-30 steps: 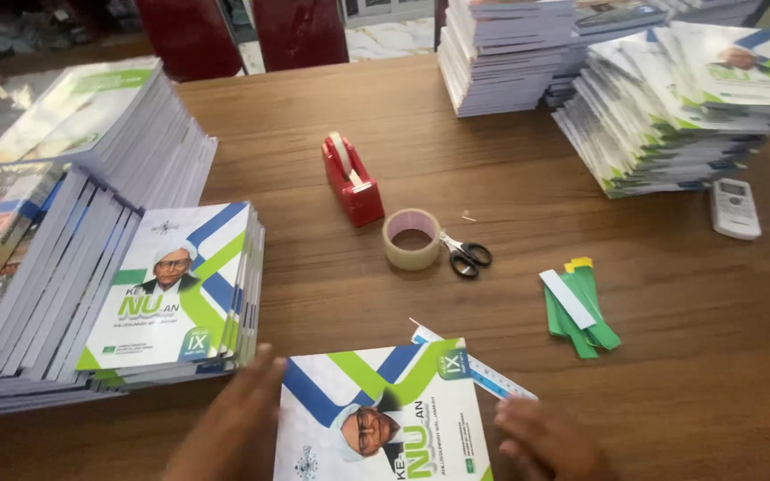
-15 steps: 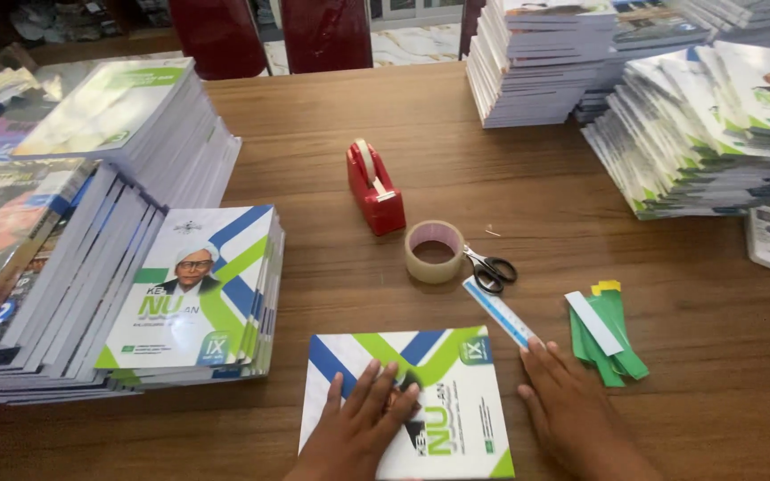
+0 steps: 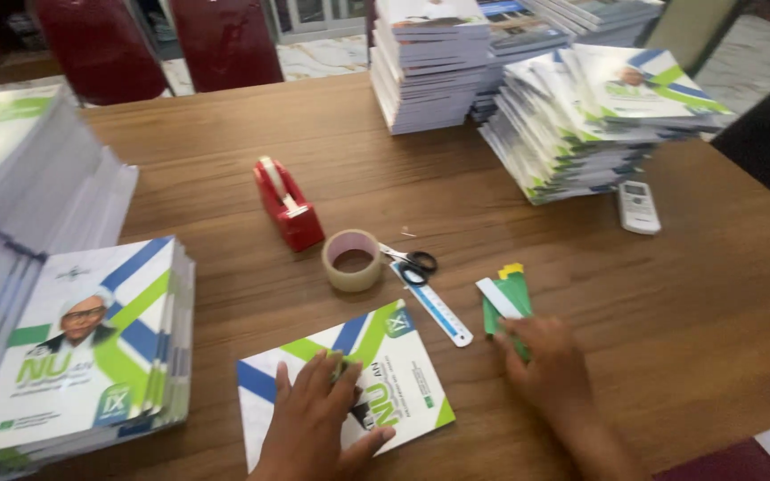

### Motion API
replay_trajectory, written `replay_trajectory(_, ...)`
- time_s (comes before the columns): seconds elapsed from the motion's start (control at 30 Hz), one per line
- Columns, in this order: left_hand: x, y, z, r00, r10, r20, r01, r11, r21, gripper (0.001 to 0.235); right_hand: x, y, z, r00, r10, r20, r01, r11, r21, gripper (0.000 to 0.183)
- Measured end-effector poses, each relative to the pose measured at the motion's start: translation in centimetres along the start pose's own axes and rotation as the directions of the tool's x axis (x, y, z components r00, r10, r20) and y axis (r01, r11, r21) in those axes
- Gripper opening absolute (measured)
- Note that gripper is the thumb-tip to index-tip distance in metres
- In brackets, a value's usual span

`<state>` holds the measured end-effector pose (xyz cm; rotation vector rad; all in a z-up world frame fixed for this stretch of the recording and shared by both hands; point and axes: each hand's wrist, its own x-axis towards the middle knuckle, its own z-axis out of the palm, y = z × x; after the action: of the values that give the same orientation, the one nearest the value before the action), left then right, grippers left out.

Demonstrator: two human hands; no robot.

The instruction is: The person measures and cuts a green paper strip with scissors, then tapes it to the spine of a book using clear tape. They repeat the process by cutting another piece of tape and applying it to the back cover of the book.

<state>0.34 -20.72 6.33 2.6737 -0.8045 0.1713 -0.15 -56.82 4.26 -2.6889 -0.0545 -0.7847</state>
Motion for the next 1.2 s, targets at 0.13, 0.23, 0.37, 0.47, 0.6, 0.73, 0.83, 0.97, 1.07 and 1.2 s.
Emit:
replay_trajectory(0.13, 4.1, 2.6, 0.2, 0.997, 0.074, 0.011, -0.071, 0.985, -0.159, 0.086, 2.0, 3.1, 0.7, 0.993, 0.114, -0.035, -0.113, 0.993, 0.026, 0.018)
replay_trajectory(0.23, 6.8, 4.3, 1.8, 0.985, 0.161, -0.060, -0.170, 0.964, -0.206, 0.080, 2.0, 3.2, 1.9, 0.995, 0.103, -0.005, -0.103, 0.994, 0.025, 0.027)
replay_trajectory(0.37, 7.0, 5.2, 3.6, 0.967, 0.253, -0.024, -0.248, 0.919, -0.305, 0.069, 1.7, 2.1, 1.6, 0.971, 0.239, 0.028, -0.239, 0.971, 0.023, 0.025)
replay_trajectory(0.47, 6.7, 4.9, 4.5, 0.964, 0.260, -0.055, -0.264, 0.919, -0.292, 0.067, 1.5, 2.1, 2.0, 0.981, 0.179, -0.079, -0.173, 0.982, 0.074, 0.015)
replay_trajectory(0.6, 7.0, 5.5, 4.9, 0.960, 0.250, -0.124, -0.277, 0.911, -0.305, 0.067, 1.6, 1.6, 1.3, 0.988, 0.127, -0.092, -0.118, 0.989, 0.091, 0.014)
replay_trajectory(0.73, 10.0, 7.9, 3.5, 0.960, 0.237, -0.151, -0.280, 0.851, -0.443, 0.062, 1.7, 1.9, 0.7, 0.982, 0.027, -0.188, -0.018, 0.999, 0.050, 0.015)
replay_trajectory(0.83, 12.5, 10.9, 2.6, 0.953, -0.115, 0.279, 0.290, 0.609, -0.738, 0.067, 1.1, 0.7, -0.2, 0.947, 0.082, -0.310, -0.037, 0.989, 0.146, 0.014)
replay_trajectory(0.97, 14.7, 13.5, 4.6, 0.903, -0.203, 0.379, 0.402, 0.088, -0.911, 0.070, -0.1, -0.7, 0.5, 0.872, 0.484, -0.072, -0.311, 0.663, 0.681, 0.028)
replay_trajectory(1.07, 15.3, 13.4, 5.6, 0.911, -0.218, 0.350, 0.339, -0.084, -0.937, 0.025, -0.4, -1.1, 0.9, 0.877, 0.479, -0.020, -0.274, 0.535, 0.799, 0.027)
replay_trajectory(1.2, 15.1, 12.0, 3.6, 0.940, -0.173, 0.294, 0.290, -0.050, -0.956, 0.025, -0.4, -1.5, 0.6, 0.873, 0.486, 0.042, -0.283, 0.436, 0.854, 0.022)
